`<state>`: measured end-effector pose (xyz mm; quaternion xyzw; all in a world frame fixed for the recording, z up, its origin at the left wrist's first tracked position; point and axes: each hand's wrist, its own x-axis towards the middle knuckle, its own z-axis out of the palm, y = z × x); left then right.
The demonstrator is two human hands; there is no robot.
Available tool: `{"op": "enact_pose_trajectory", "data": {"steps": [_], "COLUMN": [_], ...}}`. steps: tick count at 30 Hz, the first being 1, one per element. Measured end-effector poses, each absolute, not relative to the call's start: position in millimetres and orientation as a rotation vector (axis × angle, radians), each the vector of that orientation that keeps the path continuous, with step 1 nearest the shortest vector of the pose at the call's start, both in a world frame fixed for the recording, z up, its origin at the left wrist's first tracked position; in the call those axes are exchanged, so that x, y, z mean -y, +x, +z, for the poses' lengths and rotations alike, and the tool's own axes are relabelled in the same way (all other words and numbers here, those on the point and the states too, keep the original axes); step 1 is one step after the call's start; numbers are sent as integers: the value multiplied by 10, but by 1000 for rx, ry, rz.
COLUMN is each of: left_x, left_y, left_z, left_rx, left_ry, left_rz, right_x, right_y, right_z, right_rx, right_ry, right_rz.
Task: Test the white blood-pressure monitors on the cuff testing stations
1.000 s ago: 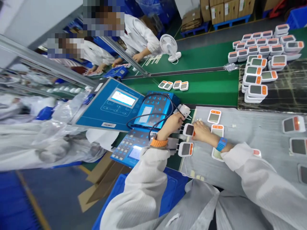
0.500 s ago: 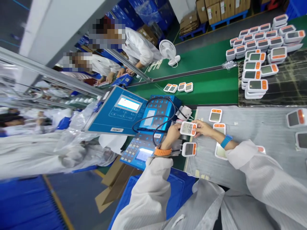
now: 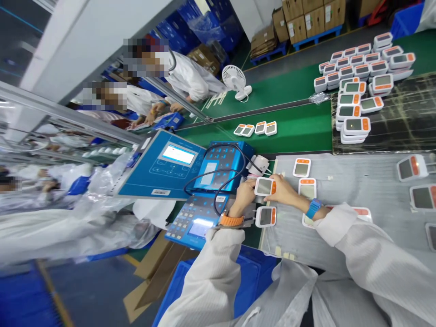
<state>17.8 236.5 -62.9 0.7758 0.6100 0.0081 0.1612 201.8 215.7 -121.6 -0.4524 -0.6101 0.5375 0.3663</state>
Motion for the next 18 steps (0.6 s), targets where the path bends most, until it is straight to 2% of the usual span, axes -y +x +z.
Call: {"op": "enact_pose_trajectory", "data": {"steps": [3,6,9,11,15,18], "left_x": [-2365,-2370,-2359,-2337,-2306,-2342], "left_y": [214,219,205,199,221,277], "left_z": [-588,-595,-641,-652,-567,-443], "left_rx": [-1789,-1789,-1723,-1670,-1582,-1587], "left_ry": [2241,2276,2285,2302,2393,2465], "left_rz": [-21,-37,-50,-40,-16,-30], "right_x": [-2179,-2385,-2755,-3020,-3494,-3763], "right_y": [2059,2522,3542,4390,5720,6052], "right_z": [-1036,-777,-451,-244,-92,-184], "right_rx": [1794,1852,1512,1234,1072,1432], "right_ry": [-1180,-1186,-1458,-1741,-2316,-2441], "right_rz": [1124,787,252,17,82,297]}}
